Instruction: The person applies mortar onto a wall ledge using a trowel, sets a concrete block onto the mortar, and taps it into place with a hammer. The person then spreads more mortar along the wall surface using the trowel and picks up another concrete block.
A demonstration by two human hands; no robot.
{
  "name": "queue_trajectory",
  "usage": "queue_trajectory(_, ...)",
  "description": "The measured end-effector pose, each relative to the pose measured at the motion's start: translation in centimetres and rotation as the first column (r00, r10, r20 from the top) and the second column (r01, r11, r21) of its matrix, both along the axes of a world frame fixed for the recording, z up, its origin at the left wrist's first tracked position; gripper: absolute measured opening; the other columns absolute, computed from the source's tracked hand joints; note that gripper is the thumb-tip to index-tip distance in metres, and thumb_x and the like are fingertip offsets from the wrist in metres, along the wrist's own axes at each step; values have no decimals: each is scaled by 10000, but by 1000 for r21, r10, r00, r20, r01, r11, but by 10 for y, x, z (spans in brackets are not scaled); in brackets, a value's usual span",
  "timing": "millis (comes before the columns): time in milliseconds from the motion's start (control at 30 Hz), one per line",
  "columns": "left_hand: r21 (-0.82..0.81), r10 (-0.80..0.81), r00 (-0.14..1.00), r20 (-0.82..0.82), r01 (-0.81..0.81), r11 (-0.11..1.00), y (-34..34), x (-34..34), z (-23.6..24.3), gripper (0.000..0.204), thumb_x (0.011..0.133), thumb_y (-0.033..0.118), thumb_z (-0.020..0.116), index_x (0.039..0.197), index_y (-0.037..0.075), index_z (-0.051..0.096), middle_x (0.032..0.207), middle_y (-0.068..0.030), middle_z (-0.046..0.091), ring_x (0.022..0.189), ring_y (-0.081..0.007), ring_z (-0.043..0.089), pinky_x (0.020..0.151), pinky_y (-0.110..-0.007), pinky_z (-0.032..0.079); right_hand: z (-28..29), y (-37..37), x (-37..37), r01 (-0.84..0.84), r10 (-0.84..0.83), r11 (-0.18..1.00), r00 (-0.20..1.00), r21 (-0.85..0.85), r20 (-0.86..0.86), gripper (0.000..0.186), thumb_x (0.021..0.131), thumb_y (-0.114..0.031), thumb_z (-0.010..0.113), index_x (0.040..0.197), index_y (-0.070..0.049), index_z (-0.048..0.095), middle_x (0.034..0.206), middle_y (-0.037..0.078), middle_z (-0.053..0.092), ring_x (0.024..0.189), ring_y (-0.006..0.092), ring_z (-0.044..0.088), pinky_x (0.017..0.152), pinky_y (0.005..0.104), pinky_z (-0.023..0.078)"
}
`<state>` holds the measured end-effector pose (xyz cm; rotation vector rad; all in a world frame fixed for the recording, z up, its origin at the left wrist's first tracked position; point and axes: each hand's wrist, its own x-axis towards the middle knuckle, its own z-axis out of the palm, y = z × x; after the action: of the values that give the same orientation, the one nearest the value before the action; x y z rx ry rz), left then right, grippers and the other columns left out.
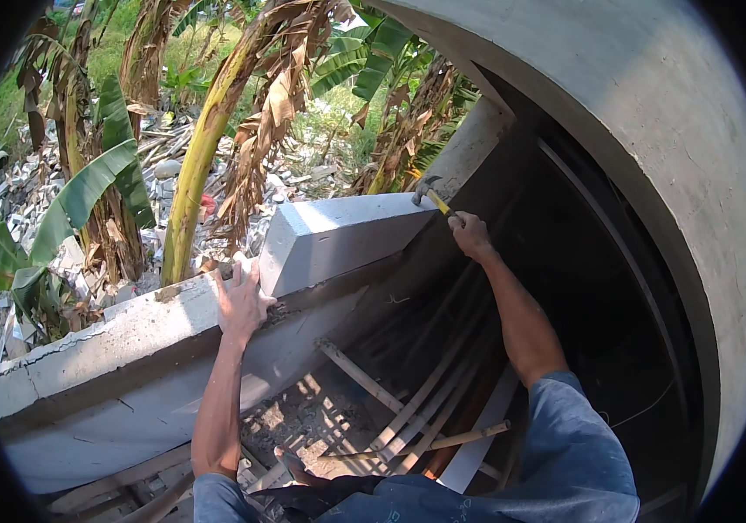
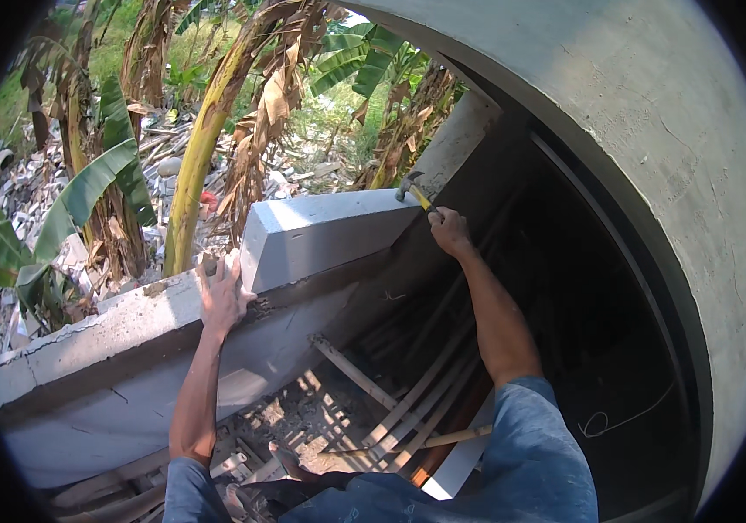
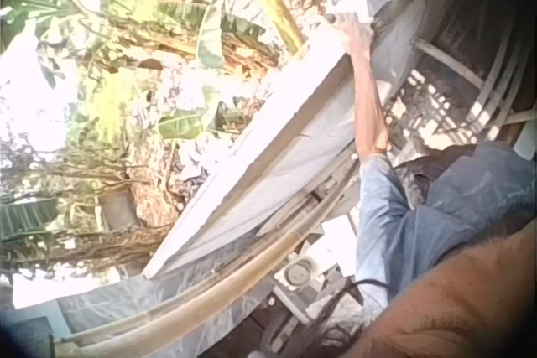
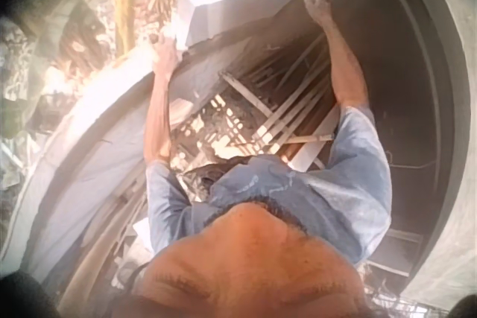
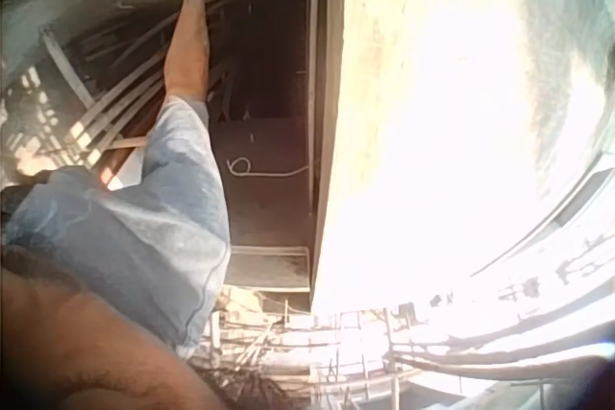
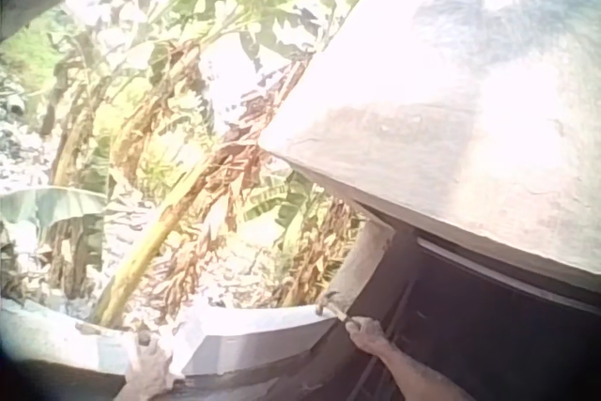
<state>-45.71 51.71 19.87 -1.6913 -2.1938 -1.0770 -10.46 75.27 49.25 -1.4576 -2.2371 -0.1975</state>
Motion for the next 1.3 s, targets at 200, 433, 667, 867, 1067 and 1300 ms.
queue_trajectory(200, -29, 1, 1000, -9, -1, 1000, -2, -1, 2, 884, 779, 405, 778, 1489, 46, 392, 1431, -98, 551, 1430, -342, 400, 1199, -650, 146, 15, 5, -2, 22, 23, 975, 980, 222, -196, 359, 972, -332, 565, 1106, -18, 675, 939, 208, 709, 956, 400, 686, 813, 448, 508)
queue_trajectory(433, -29, -14, 1000, -8, 14, 999, 2, 0, -2, 854, 801, 375, 758, 1489, 30, 389, 1457, -80, 525, 1440, -344, 380, 1201, -649, 150, -50, 37, 15, 99, -90, 995, 973, 31, -213, 333, 970, -314, 570, 1093, -25, 681, 908, 186, 690, 808, 354, 669, 692, 453, 511)
queue_trajectory(667, -45, -26, 999, -25, 25, 999, 1, -5, -2, 858, 792, 353, 765, 1492, 33, 387, 1459, -95, 518, 1441, -355, 375, 1192, -657, 162, -41, 44, 14, 125, -130, 991, 968, -36, -215, 350, 979, -334, 586, 1161, -57, 694, 678, 62, 581, 547, 193, 627, 455, 361, 511)
queue_trajectory(867, 22, -43, 999, 33, 43, 999, 6, -2, 2, 888, 782, 313, 787, 1508, 40, 354, 1329, -128, 637, 1423, -394, 399, 1199, -640, 135, -66, 50, 21, 129, -120, 991, 974, 37, -190, 357, 968, -319, 597, 1193, -56, 687, 696, 74, 604, 584, 188, 636, 473, 364, 503)
queue_trajectory(1067, 5, -37, 999, -8, 37, 999, 2, -6, 1, 866, 792, 283, 776, 1501, 32, 348, 1300, -129, 648, 1431, -399, 384, 1190, -659, 134, -46, 36, 6, 155, -167, 985, 967, -75, -195, 343, 977, -312, 594, 1192, -63, 689, 716, 43, 592, 560, 173, 612, 455, 346, 496)
queue_trajectory(1300, -49, -37, 998, -49, 34, 998, 0, -6, 6, 878, 804, 274, 751, 1518, 18, 309, 1336, -134, 622, 1435, -401, 375, 1191, -676, 91, -31, 5, 5, 121, -106, 992, 950, 34, -294, 350, 993, -314, 577, 1175, -32, 679, 812, 96, 635, 741, 243, 629, 638, 373, 480)
